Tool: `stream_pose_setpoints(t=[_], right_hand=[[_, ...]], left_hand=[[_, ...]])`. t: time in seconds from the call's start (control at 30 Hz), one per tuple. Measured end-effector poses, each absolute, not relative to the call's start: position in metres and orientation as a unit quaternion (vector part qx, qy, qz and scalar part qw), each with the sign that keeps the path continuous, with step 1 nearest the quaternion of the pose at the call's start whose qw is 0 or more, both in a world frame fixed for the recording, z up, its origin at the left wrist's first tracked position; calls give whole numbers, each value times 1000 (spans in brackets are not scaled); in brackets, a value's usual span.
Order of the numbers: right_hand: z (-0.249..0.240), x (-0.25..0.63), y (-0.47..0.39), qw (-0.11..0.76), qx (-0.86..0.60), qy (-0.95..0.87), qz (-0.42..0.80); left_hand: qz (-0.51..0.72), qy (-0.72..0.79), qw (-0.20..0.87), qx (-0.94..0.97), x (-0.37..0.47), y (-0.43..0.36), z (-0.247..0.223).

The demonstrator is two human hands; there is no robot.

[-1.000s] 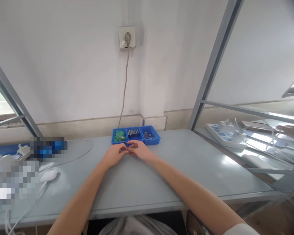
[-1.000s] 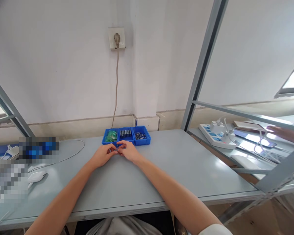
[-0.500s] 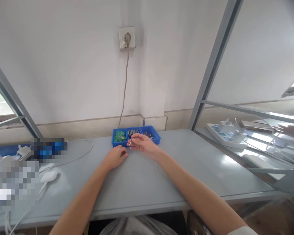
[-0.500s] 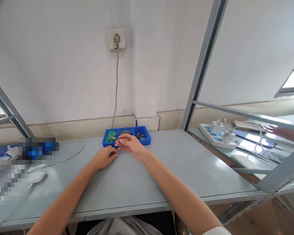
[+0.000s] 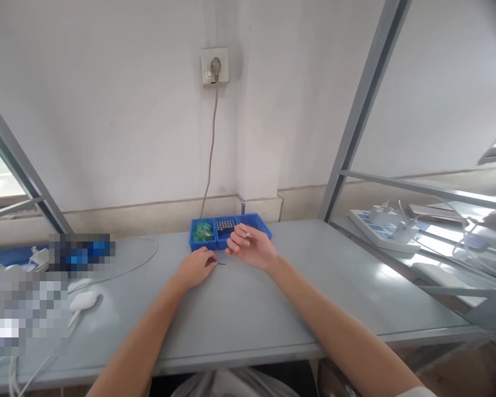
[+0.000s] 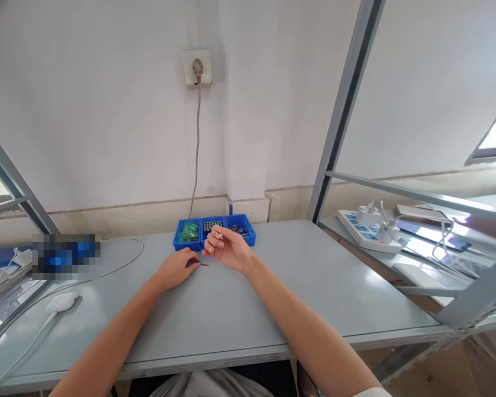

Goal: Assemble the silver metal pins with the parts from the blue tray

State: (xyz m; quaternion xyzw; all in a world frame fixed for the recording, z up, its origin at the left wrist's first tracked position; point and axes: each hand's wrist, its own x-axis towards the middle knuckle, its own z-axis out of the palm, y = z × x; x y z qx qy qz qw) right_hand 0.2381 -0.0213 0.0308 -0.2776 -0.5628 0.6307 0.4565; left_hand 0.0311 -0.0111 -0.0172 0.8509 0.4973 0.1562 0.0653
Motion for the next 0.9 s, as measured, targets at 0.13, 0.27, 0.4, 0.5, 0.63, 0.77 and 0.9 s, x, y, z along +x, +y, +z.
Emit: stream_pose_setpoints(t=[0.13, 0.27, 0.4, 0.5, 0.63, 0.77, 0.9], right_hand=[[40, 253, -17, 445, -264, -573, 635], [45, 282, -5, 463, -316, -581, 590], [38, 305, 12, 504, -443, -565, 480], [29, 309, 21, 469, -597, -564, 324], [22, 297, 19, 394, -646, -629, 179], [20, 273, 7, 333, -558, -741, 171], [13, 252, -1, 282, -501, -780, 247]], left_hand=[[162, 492, 67, 853, 30, -11, -20], [155, 500, 77, 849, 29, -11, -18], [148, 507, 79, 845, 30, -10, -17], [151, 504, 76, 847, 30, -9, -19], [176, 500, 71, 845, 32, -7, -22], [242, 480, 73, 840, 35, -8, -21], [295, 459, 67, 835, 37, -9, -17]])
